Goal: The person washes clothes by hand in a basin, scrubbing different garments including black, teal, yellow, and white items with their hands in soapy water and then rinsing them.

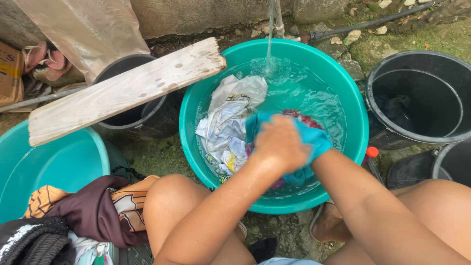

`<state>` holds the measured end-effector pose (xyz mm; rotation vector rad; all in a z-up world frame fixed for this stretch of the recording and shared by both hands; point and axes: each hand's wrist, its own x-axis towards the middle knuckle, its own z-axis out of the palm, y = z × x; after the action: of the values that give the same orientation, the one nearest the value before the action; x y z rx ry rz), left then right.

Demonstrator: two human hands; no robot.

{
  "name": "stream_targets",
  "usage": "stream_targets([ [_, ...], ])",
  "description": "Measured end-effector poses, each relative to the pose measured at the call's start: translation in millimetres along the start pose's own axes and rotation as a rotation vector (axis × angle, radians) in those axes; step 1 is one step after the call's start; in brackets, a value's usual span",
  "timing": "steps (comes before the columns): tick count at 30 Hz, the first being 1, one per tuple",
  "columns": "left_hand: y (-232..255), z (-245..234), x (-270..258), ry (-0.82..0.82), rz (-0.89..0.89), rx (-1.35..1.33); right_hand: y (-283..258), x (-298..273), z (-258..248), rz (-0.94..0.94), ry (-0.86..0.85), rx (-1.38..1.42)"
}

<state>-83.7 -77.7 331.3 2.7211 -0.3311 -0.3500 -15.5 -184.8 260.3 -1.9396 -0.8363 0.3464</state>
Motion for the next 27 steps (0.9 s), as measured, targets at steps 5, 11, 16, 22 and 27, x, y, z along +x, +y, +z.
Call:
stream_targets([
  [5, -29.8, 138.7, 13.0, -0.661, 0.321, 0.140, -97.9, 35.7, -16.1, -0.139, 0.134, -0.527],
  [11, -65.6, 253.2, 113.5, 0.512, 0.187, -1.388, -96.1, 48.7, -24.4, 0.016, 0.528, 0.266],
  [16, -119.0, 224.8, 151.2, 0.415, -0.006, -2.284, -40.0, 30.7, -13.8, 0.032, 0.542, 0.707],
  [22, -172.1, 186.7, 193.4, -0.002, 0.289, -2.411, -6.1, -0.1, -14.2, 0.079, 0.475, 0.883],
  [27, -192.7, 192.7, 192.4, -0.031, 0.187, -1.316, 75.8, 2.2, -5.1, 0.340, 0.267, 0.654],
])
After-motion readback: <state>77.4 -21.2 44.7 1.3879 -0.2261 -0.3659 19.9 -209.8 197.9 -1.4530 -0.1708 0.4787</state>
